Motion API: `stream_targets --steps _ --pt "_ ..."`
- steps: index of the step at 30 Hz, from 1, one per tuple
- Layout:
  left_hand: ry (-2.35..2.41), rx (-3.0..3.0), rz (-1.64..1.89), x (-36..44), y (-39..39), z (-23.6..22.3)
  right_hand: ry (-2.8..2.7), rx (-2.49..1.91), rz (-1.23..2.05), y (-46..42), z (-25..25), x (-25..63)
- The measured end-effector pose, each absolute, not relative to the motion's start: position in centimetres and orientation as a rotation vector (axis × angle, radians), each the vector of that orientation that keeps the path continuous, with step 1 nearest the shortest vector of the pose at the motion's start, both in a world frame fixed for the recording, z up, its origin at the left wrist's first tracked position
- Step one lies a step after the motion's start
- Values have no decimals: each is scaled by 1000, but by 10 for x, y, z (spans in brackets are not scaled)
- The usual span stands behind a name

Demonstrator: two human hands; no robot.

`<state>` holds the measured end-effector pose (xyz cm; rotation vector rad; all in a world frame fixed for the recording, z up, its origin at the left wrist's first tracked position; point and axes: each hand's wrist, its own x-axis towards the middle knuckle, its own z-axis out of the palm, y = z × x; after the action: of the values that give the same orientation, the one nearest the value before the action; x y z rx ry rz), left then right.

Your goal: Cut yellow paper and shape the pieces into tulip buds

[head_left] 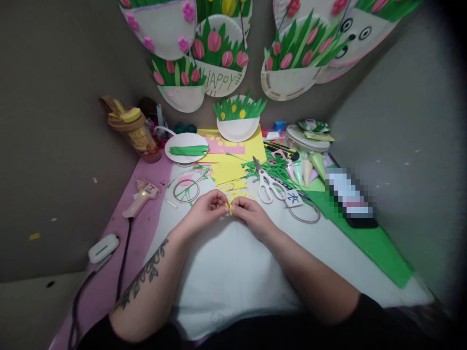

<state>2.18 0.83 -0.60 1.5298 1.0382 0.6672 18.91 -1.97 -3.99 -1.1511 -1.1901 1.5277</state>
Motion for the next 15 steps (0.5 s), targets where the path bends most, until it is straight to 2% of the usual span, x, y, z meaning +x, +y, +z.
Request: stream_targets --steps 10,15 --pt "1015 1499 716 26 5 -10 -967 -1021 1808 -21 -41 187" --pt "1078 1584 788 27 6 -14 -977 -963 1751 -22 -41 186"
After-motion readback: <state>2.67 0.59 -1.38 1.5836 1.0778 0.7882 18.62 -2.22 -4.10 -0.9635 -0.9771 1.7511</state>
